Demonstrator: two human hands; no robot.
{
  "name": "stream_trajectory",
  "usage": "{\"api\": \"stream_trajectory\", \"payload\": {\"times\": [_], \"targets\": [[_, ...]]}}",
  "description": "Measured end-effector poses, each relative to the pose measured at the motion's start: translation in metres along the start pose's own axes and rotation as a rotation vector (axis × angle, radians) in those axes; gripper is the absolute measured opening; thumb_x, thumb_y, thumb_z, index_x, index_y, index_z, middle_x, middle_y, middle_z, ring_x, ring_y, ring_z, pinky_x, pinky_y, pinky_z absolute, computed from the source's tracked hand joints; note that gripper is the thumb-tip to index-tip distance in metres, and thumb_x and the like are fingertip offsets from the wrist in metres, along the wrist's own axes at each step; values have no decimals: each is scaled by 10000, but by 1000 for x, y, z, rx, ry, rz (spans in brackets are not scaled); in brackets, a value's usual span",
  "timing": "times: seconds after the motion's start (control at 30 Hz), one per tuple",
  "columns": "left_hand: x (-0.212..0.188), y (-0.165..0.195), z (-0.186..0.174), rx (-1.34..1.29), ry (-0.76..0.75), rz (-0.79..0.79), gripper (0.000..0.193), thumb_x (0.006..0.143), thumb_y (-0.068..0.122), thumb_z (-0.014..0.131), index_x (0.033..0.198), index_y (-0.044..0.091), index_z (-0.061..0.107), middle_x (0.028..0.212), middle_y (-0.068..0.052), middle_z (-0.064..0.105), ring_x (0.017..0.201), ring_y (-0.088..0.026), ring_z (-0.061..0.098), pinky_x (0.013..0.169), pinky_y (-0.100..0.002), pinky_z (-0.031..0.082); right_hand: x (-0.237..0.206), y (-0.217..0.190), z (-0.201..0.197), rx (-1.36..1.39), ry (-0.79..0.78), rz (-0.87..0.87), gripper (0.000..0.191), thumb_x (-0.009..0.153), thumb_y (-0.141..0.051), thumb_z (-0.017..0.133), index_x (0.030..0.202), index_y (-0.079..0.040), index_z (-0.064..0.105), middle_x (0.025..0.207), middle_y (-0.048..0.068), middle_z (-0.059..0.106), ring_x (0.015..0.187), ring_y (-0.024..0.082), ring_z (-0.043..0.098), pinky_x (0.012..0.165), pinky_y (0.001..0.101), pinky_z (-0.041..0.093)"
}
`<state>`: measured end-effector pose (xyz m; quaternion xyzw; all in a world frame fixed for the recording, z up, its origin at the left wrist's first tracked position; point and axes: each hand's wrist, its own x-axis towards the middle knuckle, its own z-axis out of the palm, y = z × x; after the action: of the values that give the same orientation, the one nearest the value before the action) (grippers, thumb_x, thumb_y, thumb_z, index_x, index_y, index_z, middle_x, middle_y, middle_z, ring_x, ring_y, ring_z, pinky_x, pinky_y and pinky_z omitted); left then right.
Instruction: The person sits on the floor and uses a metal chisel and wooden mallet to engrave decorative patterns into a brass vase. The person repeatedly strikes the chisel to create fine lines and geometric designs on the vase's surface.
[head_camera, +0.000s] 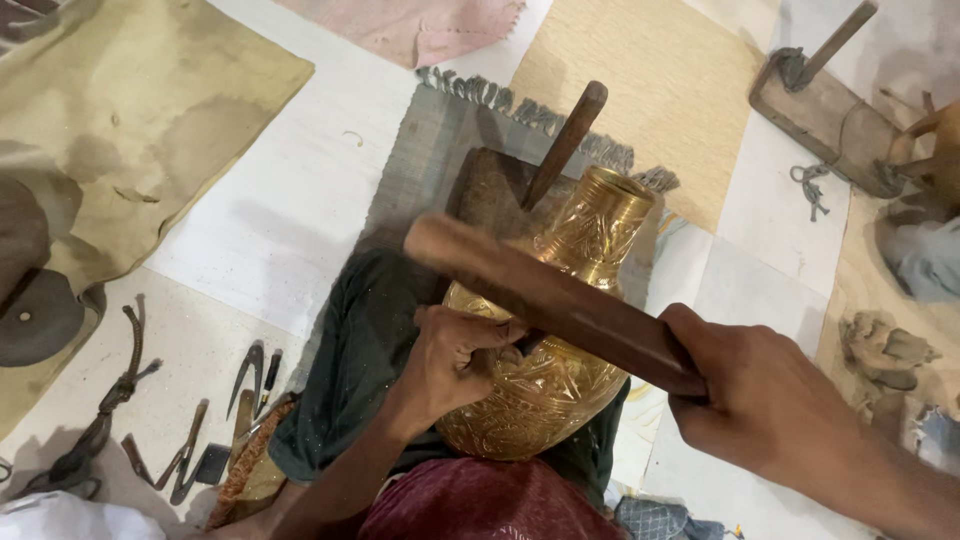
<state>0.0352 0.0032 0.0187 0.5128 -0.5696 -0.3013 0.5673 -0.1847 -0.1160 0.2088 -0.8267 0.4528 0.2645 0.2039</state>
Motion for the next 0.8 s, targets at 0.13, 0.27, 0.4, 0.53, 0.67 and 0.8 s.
{"api": "stream_trajectory", "payload": {"times": [0.13,0.27,0.4,0.53,0.67,0.8], "targets": [[-4,-9,4,-53,3,-32,480,687,-158,592,1092,11,788,935,-152,817,542,-88,715,395,-215,478,5,2,-3,281,119,-80,250,719,-62,681,955,-57,597,565,106,609,466,235,623,490,407,475],[-8,-20,15,-471,228,70,502,701,-188,524,1121,-13,736,1033,-200,783,665,-140,761,524,-243,627,9,11,1,169,58,-61,304,739,-42,705,1033,-73,634,582,110,591,509,210,589,508,391,477],[-9,-23,28,-569,610,-1,389,853,-191,583,1148,4,745,979,-181,791,765,-193,793,640,-324,690,19,11,16,357,543,-280,348,675,-130,838,930,9,647,527,96,590,457,187,526,416,361,448],[-8,-13,35,-854,674,-151,380,911,-129,670,1276,-25,669,1032,-202,764,862,-238,781,724,-392,705,42,6,14,510,431,-311,277,784,-154,844,980,-20,701,617,47,653,490,144,559,433,319,422],[-4,4,40,-781,716,-254,425,893,-106,656,1308,-17,645,1077,-194,768,859,-225,784,728,-358,702,54,-7,-16,462,263,-152,390,713,-117,851,1080,-59,733,641,32,714,453,140,584,406,301,454],[1,12,45,-621,718,-338,393,879,-147,645,1259,-51,673,977,-195,774,794,-235,788,630,-313,668,69,-34,-55,217,20,33,455,812,-170,816,1244,-199,676,707,31,699,444,142,613,424,299,472]]}}
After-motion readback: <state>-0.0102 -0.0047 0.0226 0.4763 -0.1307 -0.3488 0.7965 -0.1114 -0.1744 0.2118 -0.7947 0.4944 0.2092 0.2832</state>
